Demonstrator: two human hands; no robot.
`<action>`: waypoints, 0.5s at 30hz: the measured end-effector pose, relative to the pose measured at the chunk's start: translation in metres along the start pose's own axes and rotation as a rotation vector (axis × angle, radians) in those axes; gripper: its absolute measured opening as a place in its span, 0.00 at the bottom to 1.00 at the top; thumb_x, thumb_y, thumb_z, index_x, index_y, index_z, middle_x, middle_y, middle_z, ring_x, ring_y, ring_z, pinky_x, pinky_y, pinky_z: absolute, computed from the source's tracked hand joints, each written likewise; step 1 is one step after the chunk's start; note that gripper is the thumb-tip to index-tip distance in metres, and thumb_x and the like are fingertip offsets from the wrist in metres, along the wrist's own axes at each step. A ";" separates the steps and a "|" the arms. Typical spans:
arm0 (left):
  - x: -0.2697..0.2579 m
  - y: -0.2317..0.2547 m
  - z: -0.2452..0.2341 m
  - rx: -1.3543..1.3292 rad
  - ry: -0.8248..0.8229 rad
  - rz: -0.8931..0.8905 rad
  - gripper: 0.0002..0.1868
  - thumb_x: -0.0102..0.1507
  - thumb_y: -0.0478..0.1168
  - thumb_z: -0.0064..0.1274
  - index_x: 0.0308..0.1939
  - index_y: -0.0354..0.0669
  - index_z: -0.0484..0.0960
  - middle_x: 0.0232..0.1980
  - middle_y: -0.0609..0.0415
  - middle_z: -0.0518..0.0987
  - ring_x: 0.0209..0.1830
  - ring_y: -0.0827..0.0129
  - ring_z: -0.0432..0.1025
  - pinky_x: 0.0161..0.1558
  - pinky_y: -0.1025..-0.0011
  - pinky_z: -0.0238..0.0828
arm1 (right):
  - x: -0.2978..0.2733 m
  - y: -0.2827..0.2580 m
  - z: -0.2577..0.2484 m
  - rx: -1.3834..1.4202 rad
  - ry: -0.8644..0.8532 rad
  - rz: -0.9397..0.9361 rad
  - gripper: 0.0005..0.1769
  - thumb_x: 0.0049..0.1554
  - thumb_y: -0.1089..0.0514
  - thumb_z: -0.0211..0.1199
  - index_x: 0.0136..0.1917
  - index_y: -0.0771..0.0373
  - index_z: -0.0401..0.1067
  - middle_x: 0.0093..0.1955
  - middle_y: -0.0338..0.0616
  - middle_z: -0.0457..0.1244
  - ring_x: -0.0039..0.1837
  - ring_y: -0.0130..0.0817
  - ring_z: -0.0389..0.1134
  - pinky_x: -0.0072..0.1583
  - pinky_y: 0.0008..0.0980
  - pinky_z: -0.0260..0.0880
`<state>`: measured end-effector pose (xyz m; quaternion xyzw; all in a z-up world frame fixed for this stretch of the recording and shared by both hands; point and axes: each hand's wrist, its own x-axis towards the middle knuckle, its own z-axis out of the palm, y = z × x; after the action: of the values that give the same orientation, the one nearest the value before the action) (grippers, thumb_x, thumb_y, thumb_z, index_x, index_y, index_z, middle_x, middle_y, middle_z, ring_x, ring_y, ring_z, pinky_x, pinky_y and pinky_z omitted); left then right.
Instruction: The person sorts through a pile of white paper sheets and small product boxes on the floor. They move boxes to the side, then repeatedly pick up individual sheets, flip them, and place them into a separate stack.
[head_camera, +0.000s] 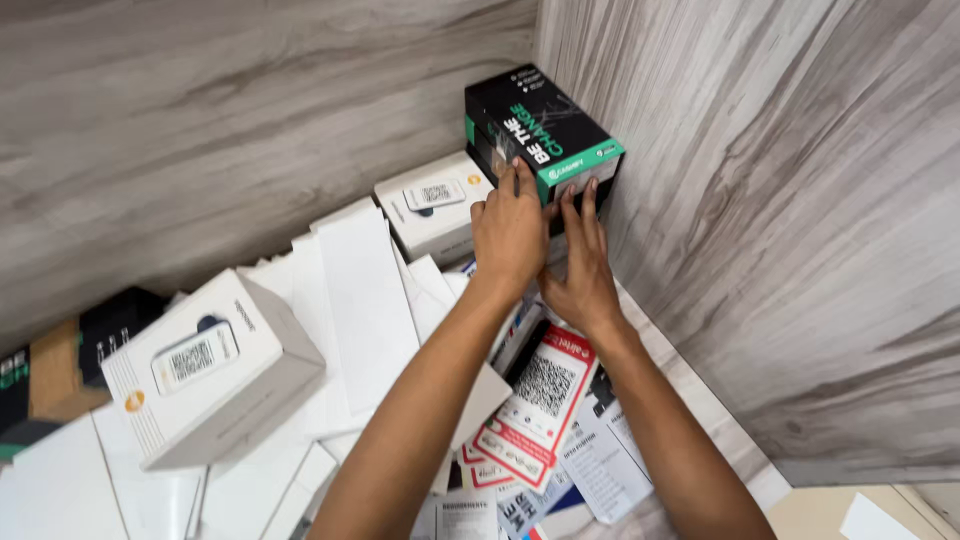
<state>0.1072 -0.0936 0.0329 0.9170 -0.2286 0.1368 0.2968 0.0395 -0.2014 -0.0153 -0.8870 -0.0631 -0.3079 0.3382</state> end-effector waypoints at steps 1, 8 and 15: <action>-0.006 -0.001 -0.002 -0.003 -0.027 0.003 0.41 0.62 0.49 0.56 0.71 0.26 0.61 0.71 0.33 0.67 0.60 0.46 0.69 0.61 0.48 0.59 | -0.002 -0.002 -0.003 0.014 -0.022 -0.004 0.56 0.51 0.62 0.70 0.83 0.67 0.40 0.85 0.70 0.29 0.84 0.69 0.36 0.78 0.59 0.46; -0.088 -0.016 -0.048 -0.037 0.188 0.238 0.32 0.65 0.41 0.55 0.71 0.31 0.68 0.71 0.41 0.72 0.71 0.50 0.68 0.73 0.47 0.54 | -0.035 -0.050 0.008 0.161 -0.156 -0.048 0.51 0.49 0.70 0.58 0.83 0.66 0.44 0.85 0.65 0.41 0.86 0.61 0.41 0.81 0.50 0.45; -0.176 -0.060 -0.170 0.125 0.494 0.192 0.23 0.63 0.39 0.63 0.62 0.42 0.78 0.63 0.46 0.78 0.64 0.53 0.70 0.72 0.49 0.57 | -0.082 -0.109 0.037 0.276 -0.393 -0.095 0.38 0.62 0.56 0.59 0.80 0.67 0.49 0.82 0.61 0.48 0.83 0.58 0.47 0.79 0.50 0.47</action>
<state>-0.0335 0.1119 0.0698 0.8466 -0.2263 0.3977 0.2719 -0.0426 -0.0869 -0.0239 -0.8714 -0.2106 -0.1334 0.4226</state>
